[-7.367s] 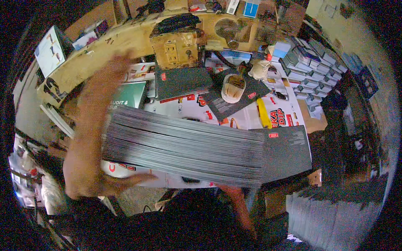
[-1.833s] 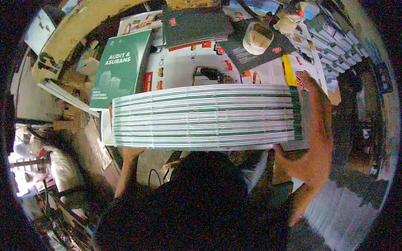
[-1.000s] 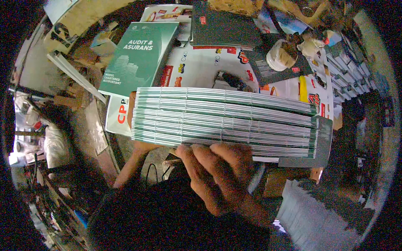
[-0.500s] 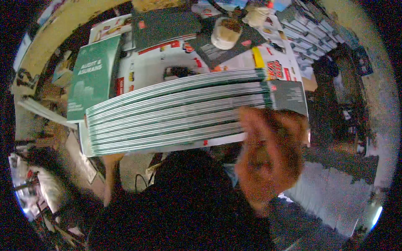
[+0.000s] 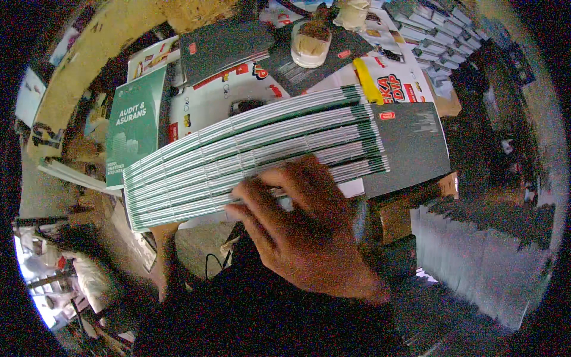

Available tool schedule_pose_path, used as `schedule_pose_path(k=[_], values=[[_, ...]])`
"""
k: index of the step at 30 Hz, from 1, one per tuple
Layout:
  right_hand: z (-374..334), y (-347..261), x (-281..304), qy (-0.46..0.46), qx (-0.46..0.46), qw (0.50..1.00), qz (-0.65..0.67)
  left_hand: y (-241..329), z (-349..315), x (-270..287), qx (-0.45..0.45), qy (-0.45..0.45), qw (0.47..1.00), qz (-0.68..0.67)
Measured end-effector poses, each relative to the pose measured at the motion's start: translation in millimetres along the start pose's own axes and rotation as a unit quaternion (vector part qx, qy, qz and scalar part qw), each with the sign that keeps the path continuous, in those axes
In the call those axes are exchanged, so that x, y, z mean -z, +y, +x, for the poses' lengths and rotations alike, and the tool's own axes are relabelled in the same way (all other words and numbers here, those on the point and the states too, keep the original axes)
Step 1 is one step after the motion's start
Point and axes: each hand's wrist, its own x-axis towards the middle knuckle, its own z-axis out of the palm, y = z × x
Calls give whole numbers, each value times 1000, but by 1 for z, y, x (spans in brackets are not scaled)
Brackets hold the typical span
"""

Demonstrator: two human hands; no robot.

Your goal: The person aligns and stacks printed book signatures, cuts threads along the spine using a utility knife, and applies glue to the spine with a paintbrush.

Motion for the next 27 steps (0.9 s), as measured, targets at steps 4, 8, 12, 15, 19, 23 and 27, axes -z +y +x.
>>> schedule_pose_path(k=[4, 8, 12, 15, 19, 23, 27], values=[[-8, 5, -6, 21, 26, 999, -33, -4, 4, -3, 7, -7, 1000, -8], [-5, 4, -3, 40, -28, 998, -42, -15, -6, 7, 31, -3, 999, 11], [-12, 19, 24, 108, -45, 991, -72, -17, -11, 6, 36, -7, 999, 6], [-24, 41, 56, 230, -154, 948, -159, -14, -13, 7, 44, -6, 999, 4], [-34, 48, 56, 312, -214, 920, -104, -12, -16, 7, 39, -10, 999, 8], [-50, 48, 50, 175, -78, 979, -72, -10, -22, 7, 40, -12, 999, 12], [-67, 56, 38, 87, -39, 981, -170, -11, -26, 10, 44, -11, 999, 16]])
